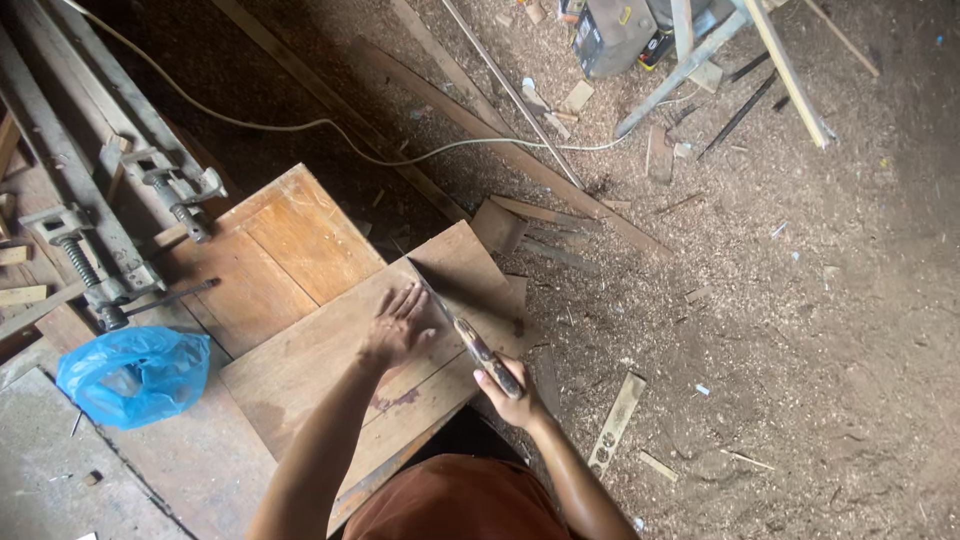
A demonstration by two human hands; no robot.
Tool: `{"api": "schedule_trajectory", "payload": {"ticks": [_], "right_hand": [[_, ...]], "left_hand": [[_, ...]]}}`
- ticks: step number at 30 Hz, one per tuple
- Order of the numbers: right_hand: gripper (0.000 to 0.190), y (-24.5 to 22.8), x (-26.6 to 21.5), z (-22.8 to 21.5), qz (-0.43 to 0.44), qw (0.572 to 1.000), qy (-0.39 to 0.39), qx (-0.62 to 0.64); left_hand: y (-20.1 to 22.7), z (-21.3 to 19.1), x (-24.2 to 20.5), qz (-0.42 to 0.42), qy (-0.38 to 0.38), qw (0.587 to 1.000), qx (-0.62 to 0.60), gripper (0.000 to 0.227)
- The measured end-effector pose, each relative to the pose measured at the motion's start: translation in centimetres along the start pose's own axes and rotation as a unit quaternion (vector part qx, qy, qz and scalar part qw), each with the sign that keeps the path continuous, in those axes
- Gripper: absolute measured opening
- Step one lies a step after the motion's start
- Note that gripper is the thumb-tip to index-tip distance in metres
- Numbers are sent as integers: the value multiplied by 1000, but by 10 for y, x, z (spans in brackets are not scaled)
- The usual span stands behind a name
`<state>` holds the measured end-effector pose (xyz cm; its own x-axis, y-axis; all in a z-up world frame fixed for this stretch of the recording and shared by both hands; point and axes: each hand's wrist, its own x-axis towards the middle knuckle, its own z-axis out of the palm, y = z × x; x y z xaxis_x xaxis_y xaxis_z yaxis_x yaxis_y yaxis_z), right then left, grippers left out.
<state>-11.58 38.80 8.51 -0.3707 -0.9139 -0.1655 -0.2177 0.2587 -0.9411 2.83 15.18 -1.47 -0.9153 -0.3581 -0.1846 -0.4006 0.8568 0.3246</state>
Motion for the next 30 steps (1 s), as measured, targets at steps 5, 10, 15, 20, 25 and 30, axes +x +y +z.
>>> {"api": "schedule_trajectory", "payload": {"ticks": [5, 10, 15, 20, 25, 30], "right_hand": [[25, 2, -4, 1, 3, 1000, 8, -10], [26, 3, -1, 1, 4, 1000, 0, 6], [24, -2, 2, -1, 3, 1000, 5, 0], [24, 2, -3, 1, 24, 1000, 1, -6], [25, 9, 3, 4, 43, 999, -7, -11], [23, -2, 7, 8, 39, 999, -3, -23]], "left_hand": [[-1, -38, 13, -292, -108, 949, 53, 94], [-5, -36, -3, -201, 66, 976, 45, 85], [11, -12, -72, -172, 91, 980, -46, 85], [17, 4, -149, -179, 181, 966, -53, 68], [11, 15, -183, -212, 186, 959, -37, 68], [8, 22, -187, -222, 211, 951, -39, 65]]}}
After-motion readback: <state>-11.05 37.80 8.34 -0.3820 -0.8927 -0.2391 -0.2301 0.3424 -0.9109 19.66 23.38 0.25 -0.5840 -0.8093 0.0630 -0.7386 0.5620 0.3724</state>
